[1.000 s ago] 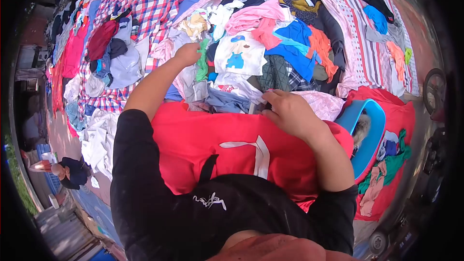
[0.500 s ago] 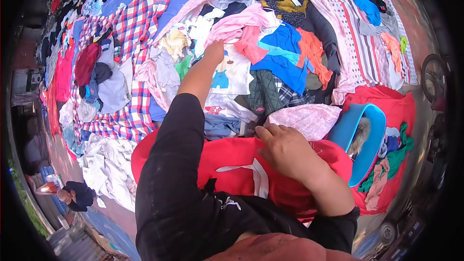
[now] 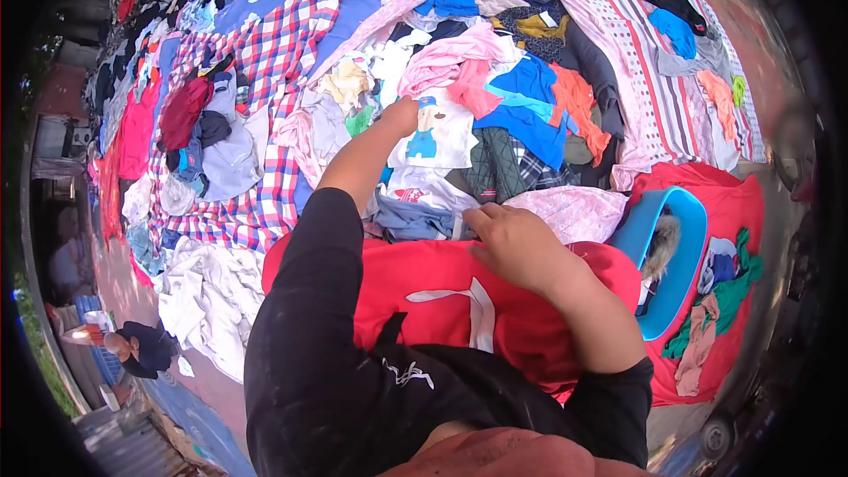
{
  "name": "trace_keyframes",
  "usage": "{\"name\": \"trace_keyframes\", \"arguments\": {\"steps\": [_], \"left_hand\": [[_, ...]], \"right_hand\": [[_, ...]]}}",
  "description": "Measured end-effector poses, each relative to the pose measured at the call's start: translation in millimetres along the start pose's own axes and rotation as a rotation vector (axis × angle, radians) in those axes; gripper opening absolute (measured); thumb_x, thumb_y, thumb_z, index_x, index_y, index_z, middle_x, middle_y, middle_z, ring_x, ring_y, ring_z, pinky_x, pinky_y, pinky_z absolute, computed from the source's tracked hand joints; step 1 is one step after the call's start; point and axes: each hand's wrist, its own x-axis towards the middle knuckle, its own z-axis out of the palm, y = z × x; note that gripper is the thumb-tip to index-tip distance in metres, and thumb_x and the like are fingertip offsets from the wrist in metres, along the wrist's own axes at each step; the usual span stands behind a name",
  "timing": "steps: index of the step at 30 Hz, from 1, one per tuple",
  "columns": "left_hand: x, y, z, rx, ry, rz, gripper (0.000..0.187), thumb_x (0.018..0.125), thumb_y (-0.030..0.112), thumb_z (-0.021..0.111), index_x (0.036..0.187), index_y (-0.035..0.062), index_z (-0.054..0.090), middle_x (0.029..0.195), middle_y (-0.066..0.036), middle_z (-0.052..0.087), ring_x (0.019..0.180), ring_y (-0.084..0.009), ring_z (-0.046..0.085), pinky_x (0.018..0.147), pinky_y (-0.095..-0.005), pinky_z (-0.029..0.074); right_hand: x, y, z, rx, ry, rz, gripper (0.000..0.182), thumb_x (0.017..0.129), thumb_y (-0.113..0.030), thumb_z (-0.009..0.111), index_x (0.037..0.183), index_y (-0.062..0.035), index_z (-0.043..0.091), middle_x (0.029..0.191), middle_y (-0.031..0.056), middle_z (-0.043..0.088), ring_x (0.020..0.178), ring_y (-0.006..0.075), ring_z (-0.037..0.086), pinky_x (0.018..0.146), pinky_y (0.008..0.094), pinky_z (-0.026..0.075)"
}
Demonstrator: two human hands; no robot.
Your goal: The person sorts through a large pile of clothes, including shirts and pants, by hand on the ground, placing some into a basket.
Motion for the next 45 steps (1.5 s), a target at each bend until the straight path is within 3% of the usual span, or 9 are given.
{"name": "trace_keyframes", "arguments": {"steps": [8,15,21,27,31,34,38,39,45], "left_hand": [[67.2,-0.8,24.4,-0.034,0.096,-0.063,0.049,0.087,0.01,0.062,0.135,0.0082,0.053,0.142,-0.027,0.047,0.116,-0.044,0.062,0.093,-0.0497,0.053],[66.2,4.6,17.3,0.059,0.011,-0.092,0.035,0.088,0.029,0.067,0.112,0.0037,0.066,0.108,-0.02,0.066,0.104,-0.0394,0.067,0.084,-0.0485,0.056],[-39.4,70.9,-132.3,-0.007,0.004,0.202,0.028,0.079,0.033,0.071,0.087,0.0075,0.077,0.097,-0.014,0.069,0.099,-0.0339,0.067,0.082,-0.0463,0.053],[-168.8,114.5,-285.9,-0.423,0.091,0.612,0.02,0.075,0.012,0.079,0.093,0.0035,0.074,0.097,-0.005,0.067,0.094,-0.0216,0.063,0.086,-0.0354,0.049],[-228.3,140.2,-339.1,-0.763,-0.143,0.476,0.015,0.083,0.007,0.074,0.096,0.0008,0.072,0.102,-0.003,0.069,0.087,-0.014,0.067,0.081,-0.029,0.052],[-240.9,136.6,-340.3,-1.251,-0.21,0.357,0.027,0.083,0.005,0.075,0.109,-0.0001,0.069,0.109,-0.004,0.071,0.087,-0.0146,0.07,0.084,-0.0297,0.055],[-233.8,127.3,-290.9,-2.135,0.025,0.421,0.061,0.098,0.043,0.062,0.142,0.0033,0.048,0.139,-0.017,0.058,0.129,-0.0277,0.057,0.112,-0.0442,0.043],[-237.1,126.0,-260.7,-2.248,-0.219,0.384,0.073,0.1,0.057,0.051,0.15,0.0054,0.038,0.148,-0.019,0.049,0.141,-0.0291,0.045,0.118,-0.0471,0.035],[-234.0,154.4,-182.5,-2.014,-0.361,0.107,0.051,0.103,0.029,0.057,0.143,-0.0007,0.046,0.14,-0.016,0.057,0.128,-0.0262,0.058,0.108,-0.0425,0.048]], "right_hand": [[-2.7,17.2,-8.0,-0.071,0.015,0.069,0.032,0.082,-0.019,0.071,0.107,-0.0011,0.06,0.094,0.015,0.066,0.088,0.0312,0.068,0.075,0.0397,0.055],[4.4,19.3,-8.2,-0.065,0.004,0.06,0.031,0.081,-0.019,0.071,0.104,-0.0014,0.06,0.093,0.0148,0.066,0.086,0.031,0.068,0.074,0.0412,0.055],[6.9,16.8,-12.5,-0.079,-0.101,0.216,0.047,0.083,-0.026,0.074,0.119,0.0006,0.058,0.105,0.0184,0.067,0.1,0.0355,0.067,0.085,0.0443,0.054],[15.9,29.9,-27.9,-0.025,0.533,0.385,0.059,0.078,-0.023,0.08,0.126,0.0006,0.055,0.115,0.0223,0.064,0.107,0.0378,0.066,0.086,0.0445,0.055],[32.5,35.5,-30.4,0.83,0.652,0.01,0.064,0.082,-0.014,0.077,0.139,0.0009,0.051,0.136,0.0181,0.06,0.115,0.0231,0.064,0.095,0.0358,0.051],[29.9,27.8,-33.7,1.344,0.471,0.104,0.055,0.086,-0.008,0.075,0.136,-0.0004,0.055,0.129,0.0128,0.065,0.109,0.0167,0.065,0.096,0.0339,0.05],[15.6,19.9,-49.9,1.888,0.509,-0.126,0.042,0.097,-0.017,0.066,0.133,0.0014,0.057,0.124,0.0121,0.068,0.107,0.0198,0.067,0.097,0.0367,0.052],[12.7,24.7,-54.0,1.897,0.534,-0.085,0.039,0.099,-0.02,0.062,0.131,0.0013,0.057,0.122,0.0122,0.068,0.107,0.0212,0.068,0.097,0.038,0.053],[16.2,46.7,-41.8,1.735,0.547,0.195,0.03,0.097,-0.014,0.064,0.124,-0.0006,0.06,0.117,0.0119,0.068,0.104,0.0218,0.068,0.093,0.0374,0.055]]}}
